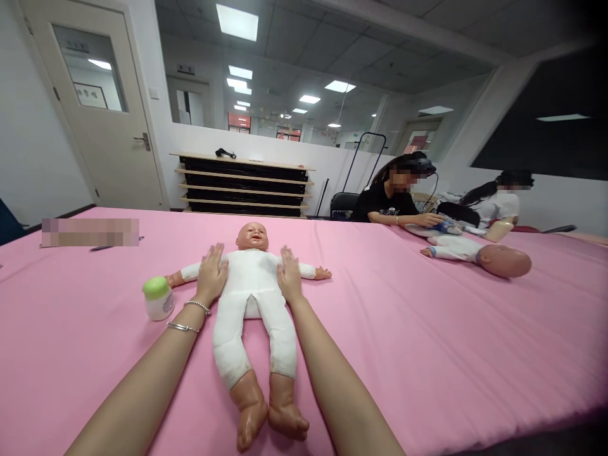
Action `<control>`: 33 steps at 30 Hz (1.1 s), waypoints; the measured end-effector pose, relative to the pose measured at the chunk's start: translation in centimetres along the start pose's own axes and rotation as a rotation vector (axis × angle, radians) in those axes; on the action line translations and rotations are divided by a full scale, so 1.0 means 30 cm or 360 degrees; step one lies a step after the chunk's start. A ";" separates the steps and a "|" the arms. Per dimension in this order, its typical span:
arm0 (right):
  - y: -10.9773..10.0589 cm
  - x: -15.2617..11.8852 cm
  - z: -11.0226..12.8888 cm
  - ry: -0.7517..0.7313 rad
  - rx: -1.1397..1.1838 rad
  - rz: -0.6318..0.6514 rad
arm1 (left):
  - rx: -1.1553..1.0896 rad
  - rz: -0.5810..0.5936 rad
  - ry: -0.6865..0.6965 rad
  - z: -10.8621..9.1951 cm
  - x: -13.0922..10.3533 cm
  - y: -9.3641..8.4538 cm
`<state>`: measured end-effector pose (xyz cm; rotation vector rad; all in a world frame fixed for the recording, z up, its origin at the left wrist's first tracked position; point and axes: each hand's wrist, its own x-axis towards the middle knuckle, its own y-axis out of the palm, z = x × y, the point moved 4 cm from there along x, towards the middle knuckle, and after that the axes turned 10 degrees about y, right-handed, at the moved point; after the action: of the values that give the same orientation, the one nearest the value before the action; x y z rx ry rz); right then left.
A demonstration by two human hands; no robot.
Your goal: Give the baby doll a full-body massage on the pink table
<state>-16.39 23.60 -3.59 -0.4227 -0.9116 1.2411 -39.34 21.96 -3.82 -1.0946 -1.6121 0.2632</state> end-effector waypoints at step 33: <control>-0.041 -0.023 -0.077 0.0768 -0.0171 -0.0387 | 0.0229 -0.0014 -0.0446 0.039 -0.032 -0.028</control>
<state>-13.86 23.01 -4.34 -0.6438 -0.5938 0.8180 -40.82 21.21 -4.31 -0.9716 -1.8137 0.5382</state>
